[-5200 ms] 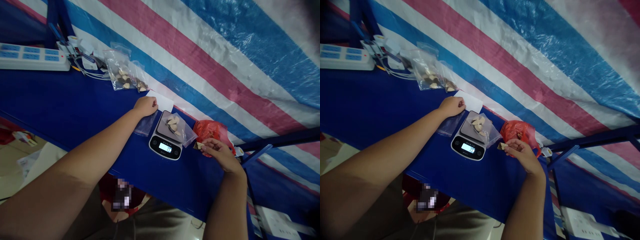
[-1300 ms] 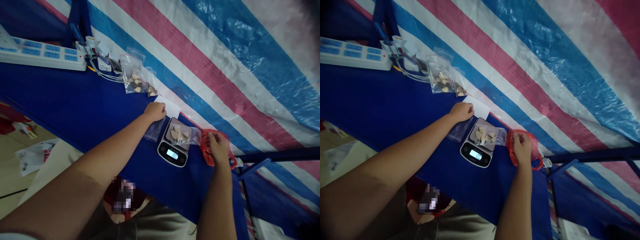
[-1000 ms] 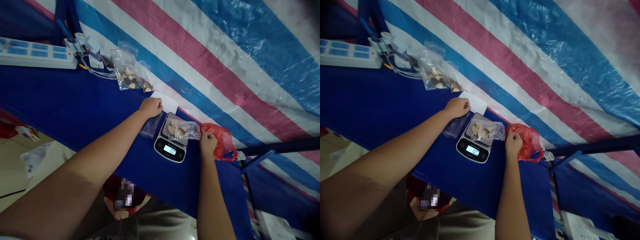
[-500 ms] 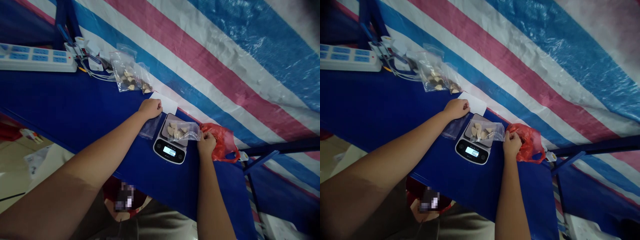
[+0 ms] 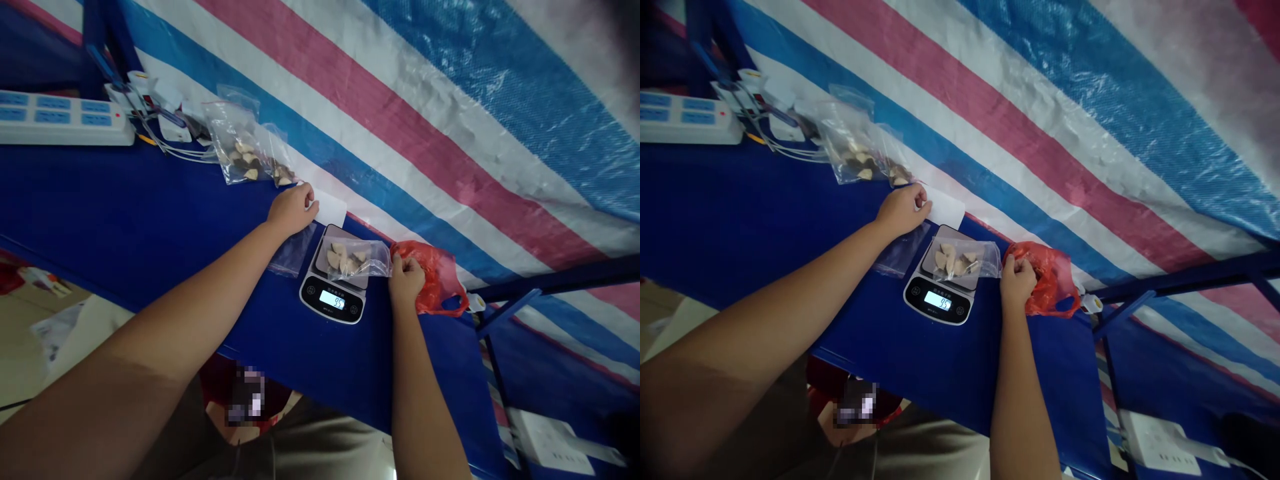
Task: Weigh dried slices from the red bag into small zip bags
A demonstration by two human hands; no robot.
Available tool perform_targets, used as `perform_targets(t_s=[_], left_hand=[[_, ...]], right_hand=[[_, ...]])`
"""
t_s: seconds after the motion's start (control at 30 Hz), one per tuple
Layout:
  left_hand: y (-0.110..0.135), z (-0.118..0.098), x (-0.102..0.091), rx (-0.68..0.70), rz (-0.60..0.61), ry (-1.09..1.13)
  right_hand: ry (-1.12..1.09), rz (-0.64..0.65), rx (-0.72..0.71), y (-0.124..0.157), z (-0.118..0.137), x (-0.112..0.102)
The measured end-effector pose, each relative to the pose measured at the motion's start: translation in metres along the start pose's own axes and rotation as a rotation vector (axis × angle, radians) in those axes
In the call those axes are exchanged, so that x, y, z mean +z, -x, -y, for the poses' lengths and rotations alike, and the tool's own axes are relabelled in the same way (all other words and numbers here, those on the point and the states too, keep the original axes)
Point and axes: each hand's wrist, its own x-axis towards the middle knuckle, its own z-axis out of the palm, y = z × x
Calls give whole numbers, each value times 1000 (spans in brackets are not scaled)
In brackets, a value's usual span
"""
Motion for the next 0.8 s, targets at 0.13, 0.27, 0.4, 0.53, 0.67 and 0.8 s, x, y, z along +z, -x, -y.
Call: perform_targets(t_s=[0.13,0.27,0.4,0.53,0.67,0.8], left_hand=[[-1,-8,-8,-28,-149,-14],[-5,-11,-11,12,-207,-8],[-4,-14,-13,108,-199,-25],[4,-22,-17,129,-133,-66],[10,-27,-19,142,-139,-32],[9,-23,-15,245,-195,86]], right_hand=[[-2,-2,-1,-1,-1,2],[-12,-3,20,-3,-3,2],[-25,3,35,-5,-3,3],[-20,10,34,-5,-2,3],[-48,15,21,-5,-4,4],[-64,16,5,-5,-8,5]])
